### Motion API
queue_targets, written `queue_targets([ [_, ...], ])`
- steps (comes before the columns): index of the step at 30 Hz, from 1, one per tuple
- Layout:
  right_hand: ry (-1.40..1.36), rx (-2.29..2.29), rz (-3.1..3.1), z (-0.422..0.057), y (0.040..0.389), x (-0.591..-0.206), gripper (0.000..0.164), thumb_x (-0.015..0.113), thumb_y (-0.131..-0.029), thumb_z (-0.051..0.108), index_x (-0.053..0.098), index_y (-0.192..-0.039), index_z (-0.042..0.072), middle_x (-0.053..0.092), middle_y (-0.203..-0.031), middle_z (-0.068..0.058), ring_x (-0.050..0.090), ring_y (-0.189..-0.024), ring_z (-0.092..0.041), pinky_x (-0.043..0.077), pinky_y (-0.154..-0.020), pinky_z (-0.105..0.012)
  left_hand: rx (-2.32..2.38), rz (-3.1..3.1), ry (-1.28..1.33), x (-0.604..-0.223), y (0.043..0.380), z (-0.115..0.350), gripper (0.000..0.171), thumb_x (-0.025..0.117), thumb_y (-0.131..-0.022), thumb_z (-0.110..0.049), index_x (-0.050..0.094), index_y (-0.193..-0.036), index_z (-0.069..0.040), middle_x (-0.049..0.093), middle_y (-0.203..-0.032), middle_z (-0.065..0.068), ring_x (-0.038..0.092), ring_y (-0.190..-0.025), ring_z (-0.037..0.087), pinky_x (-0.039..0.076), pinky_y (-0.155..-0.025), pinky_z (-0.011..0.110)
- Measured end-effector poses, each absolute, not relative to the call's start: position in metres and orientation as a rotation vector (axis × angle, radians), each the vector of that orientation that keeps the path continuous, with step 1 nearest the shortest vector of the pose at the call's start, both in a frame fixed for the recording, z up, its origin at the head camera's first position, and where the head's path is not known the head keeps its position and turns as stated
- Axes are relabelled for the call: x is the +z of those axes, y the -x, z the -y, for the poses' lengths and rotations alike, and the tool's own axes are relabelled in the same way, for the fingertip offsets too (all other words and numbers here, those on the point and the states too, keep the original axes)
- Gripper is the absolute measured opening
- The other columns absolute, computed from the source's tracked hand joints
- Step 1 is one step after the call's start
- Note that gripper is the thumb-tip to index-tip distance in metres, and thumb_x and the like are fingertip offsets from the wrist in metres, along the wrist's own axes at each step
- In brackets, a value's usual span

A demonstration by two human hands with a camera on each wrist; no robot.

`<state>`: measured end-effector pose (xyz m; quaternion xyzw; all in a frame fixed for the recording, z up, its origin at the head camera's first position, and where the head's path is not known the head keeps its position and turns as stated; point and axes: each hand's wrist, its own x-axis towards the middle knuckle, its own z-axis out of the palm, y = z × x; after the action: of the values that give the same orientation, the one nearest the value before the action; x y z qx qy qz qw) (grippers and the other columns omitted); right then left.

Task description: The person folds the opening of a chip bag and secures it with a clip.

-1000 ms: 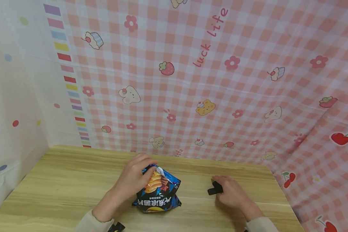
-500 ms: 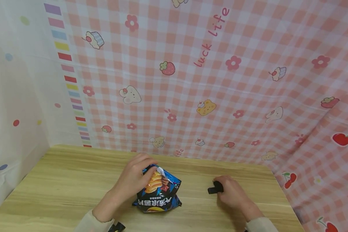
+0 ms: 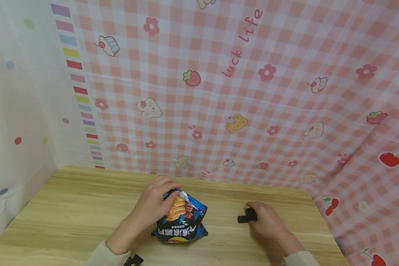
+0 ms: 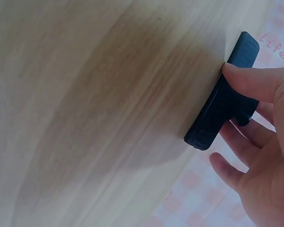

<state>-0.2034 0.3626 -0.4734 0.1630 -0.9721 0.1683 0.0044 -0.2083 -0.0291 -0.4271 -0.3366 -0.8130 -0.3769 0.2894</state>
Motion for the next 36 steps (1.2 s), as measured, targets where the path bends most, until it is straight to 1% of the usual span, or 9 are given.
queue_targets([
  [2, -0.526, 0.503, 3.038, -0.363, 0.203, -0.473, 0.056, 0.088, -0.074, -0.001, 0.069, -0.126, -0.001, 0.071, -0.119, -0.016, 0.069, -0.109, -0.039, 0.056, -0.093, -0.056, -1.008, 2.169, 0.900, -0.427, 0.208, 0.029, 0.011, 0.080, -0.091, -0.004, 0.079, -0.102, -0.006, 0.073, -0.099, 0.003, 0.067, -0.095, 0.018, 0.058, -0.084, 0.035],
  [5, -0.555, 0.464, 3.019, -0.364, 0.202, -0.472, 0.055, 0.089, -0.073, 0.000, 0.070, -0.125, -0.001, 0.071, -0.114, -0.013, 0.069, -0.105, -0.037, 0.057, -0.090, -0.056, -1.010, 2.165, 0.903, -0.427, 0.209, 0.029, 0.011, 0.080, -0.091, -0.004, 0.079, -0.101, -0.005, 0.073, -0.099, 0.004, 0.067, -0.095, 0.019, 0.058, -0.083, 0.036],
  [12, -0.590, 0.403, 2.994, -0.363, 0.200, -0.467, 0.041, 0.091, -0.072, 0.001, 0.075, -0.110, 0.000, 0.070, -0.102, -0.003, 0.071, -0.095, -0.027, 0.060, -0.084, -0.049, -1.012, 2.163, 0.907, -0.428, 0.209, 0.029, 0.011, 0.080, -0.091, -0.004, 0.079, -0.101, -0.005, 0.074, -0.099, 0.006, 0.067, -0.096, 0.019, 0.058, -0.084, 0.036],
  [21, -0.607, 0.389, 3.008, -0.361, 0.194, -0.459, 0.031, 0.090, -0.074, 0.002, 0.077, -0.102, 0.005, 0.068, -0.096, 0.004, 0.069, -0.089, -0.019, 0.061, -0.080, -0.042, -1.018, 2.166, 0.900, -0.428, 0.208, 0.030, 0.012, 0.080, -0.091, -0.004, 0.079, -0.102, -0.006, 0.073, -0.100, 0.001, 0.067, -0.097, 0.018, 0.058, -0.085, 0.036],
  [30, -0.660, 0.453, 3.024, -0.361, 0.188, -0.449, 0.022, 0.088, -0.080, 0.005, 0.077, -0.099, 0.006, 0.067, -0.091, 0.008, 0.068, -0.084, -0.011, 0.059, -0.073, -0.031, -1.021, 2.168, 0.901, -0.427, 0.208, 0.030, 0.011, 0.080, -0.091, -0.004, 0.079, -0.102, -0.006, 0.073, -0.099, 0.001, 0.066, -0.096, 0.018, 0.057, -0.084, 0.035],
  [33, -0.655, 0.525, 3.028, -0.359, 0.188, -0.446, 0.021, 0.087, -0.083, 0.007, 0.077, -0.101, 0.004, 0.068, -0.092, 0.007, 0.069, -0.085, -0.012, 0.060, -0.073, -0.031, -1.021, 2.164, 0.902, -0.427, 0.208, 0.030, 0.011, 0.080, -0.090, -0.004, 0.079, -0.101, -0.006, 0.073, -0.099, 0.001, 0.066, -0.095, 0.018, 0.057, -0.083, 0.035],
  [36, -0.631, 0.584, 3.040, -0.357, 0.188, -0.443, 0.022, 0.084, -0.087, 0.010, 0.076, -0.107, 0.004, 0.069, -0.095, 0.006, 0.070, -0.087, -0.013, 0.060, -0.072, -0.030, -1.019, 2.161, 0.904, -0.428, 0.209, 0.030, 0.010, 0.080, -0.090, -0.004, 0.079, -0.101, -0.005, 0.073, -0.098, 0.001, 0.066, -0.094, 0.018, 0.057, -0.083, 0.035],
])
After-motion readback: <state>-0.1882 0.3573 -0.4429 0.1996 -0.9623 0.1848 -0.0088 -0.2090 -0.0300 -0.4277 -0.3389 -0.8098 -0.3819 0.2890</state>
